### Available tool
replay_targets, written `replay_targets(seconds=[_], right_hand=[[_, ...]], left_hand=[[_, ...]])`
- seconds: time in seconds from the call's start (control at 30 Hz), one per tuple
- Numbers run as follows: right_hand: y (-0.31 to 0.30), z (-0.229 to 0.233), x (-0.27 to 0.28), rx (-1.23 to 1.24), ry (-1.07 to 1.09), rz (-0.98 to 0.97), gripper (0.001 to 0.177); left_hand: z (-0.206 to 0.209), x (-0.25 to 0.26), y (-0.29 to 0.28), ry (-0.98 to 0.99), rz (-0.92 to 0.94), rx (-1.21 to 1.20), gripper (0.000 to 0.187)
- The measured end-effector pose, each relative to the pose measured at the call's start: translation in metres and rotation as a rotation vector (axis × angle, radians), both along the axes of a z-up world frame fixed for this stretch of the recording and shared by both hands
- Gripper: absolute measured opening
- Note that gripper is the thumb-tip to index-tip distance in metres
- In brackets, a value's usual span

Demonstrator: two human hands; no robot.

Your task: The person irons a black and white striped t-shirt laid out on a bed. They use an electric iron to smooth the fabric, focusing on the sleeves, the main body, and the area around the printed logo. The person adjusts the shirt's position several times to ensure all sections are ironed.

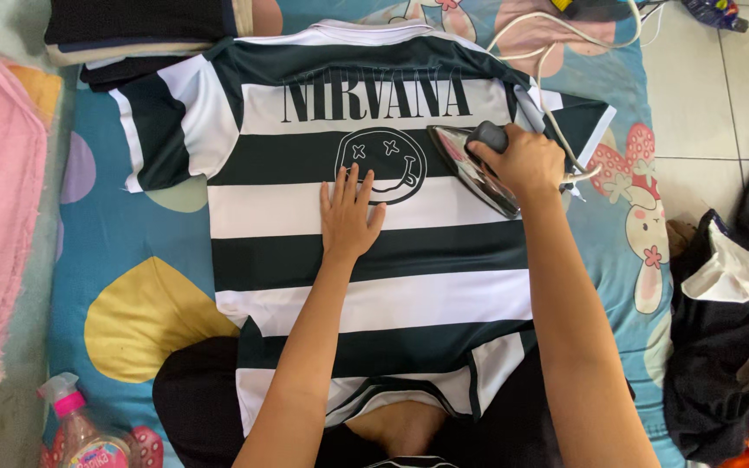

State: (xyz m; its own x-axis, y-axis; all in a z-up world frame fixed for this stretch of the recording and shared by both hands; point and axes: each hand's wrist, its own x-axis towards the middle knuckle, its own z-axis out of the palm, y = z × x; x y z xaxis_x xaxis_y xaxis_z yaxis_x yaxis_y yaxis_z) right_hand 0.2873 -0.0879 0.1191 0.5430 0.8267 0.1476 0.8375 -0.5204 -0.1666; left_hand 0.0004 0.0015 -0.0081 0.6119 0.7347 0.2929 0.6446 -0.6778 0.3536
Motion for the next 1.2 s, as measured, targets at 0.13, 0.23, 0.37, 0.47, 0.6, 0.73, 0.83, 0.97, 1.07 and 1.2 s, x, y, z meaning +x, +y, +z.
replay_targets(seconds=[0.13, 0.23, 0.37, 0.47, 0.6, 0.73, 0.83, 0.97, 1.07, 1.2], right_hand=[[0.012, -0.003, -0.005, -0.009, -0.025, -0.119, 0.072], [0.013, -0.002, -0.008, -0.031, -0.019, -0.033, 0.071], [0.02, -0.007, -0.01, -0.027, -0.028, -0.049, 0.069], [0.031, -0.008, -0.012, -0.034, -0.022, -0.048, 0.068], [0.025, 0.002, -0.02, -0.108, -0.036, 0.197, 0.064], [0.032, 0.002, -0.029, -0.038, 0.025, 0.031, 0.063], [0.035, 0.004, -0.033, -0.07, 0.023, 0.058, 0.065], [0.027, 0.007, -0.035, -0.098, -0.008, 0.21, 0.065], [0.031, 0.005, -0.045, -0.076, 0.014, 0.109, 0.066], [0.02, 0.017, -0.051, -0.225, -0.011, 0.261, 0.068]], left_hand=[[0.001, -0.001, 0.0, -0.006, 0.001, -0.011, 0.063], [0.002, -0.001, 0.0, 0.007, 0.002, -0.013, 0.063], [0.003, 0.001, -0.002, -0.005, 0.008, -0.025, 0.063], [0.004, 0.0, 0.0, -0.007, 0.001, -0.024, 0.062], [0.004, 0.0, 0.001, 0.021, -0.001, -0.046, 0.063], [-0.01, 0.0, 0.003, -0.013, -0.005, -0.047, 0.062], [-0.023, -0.003, 0.013, -0.13, -0.033, -0.139, 0.059], [-0.016, -0.027, 0.029, -0.149, -0.106, -0.306, 0.057], [0.003, -0.061, 0.03, 0.047, -0.077, -0.248, 0.063], [0.009, -0.112, 0.022, 0.196, -0.013, -0.161, 0.074]])
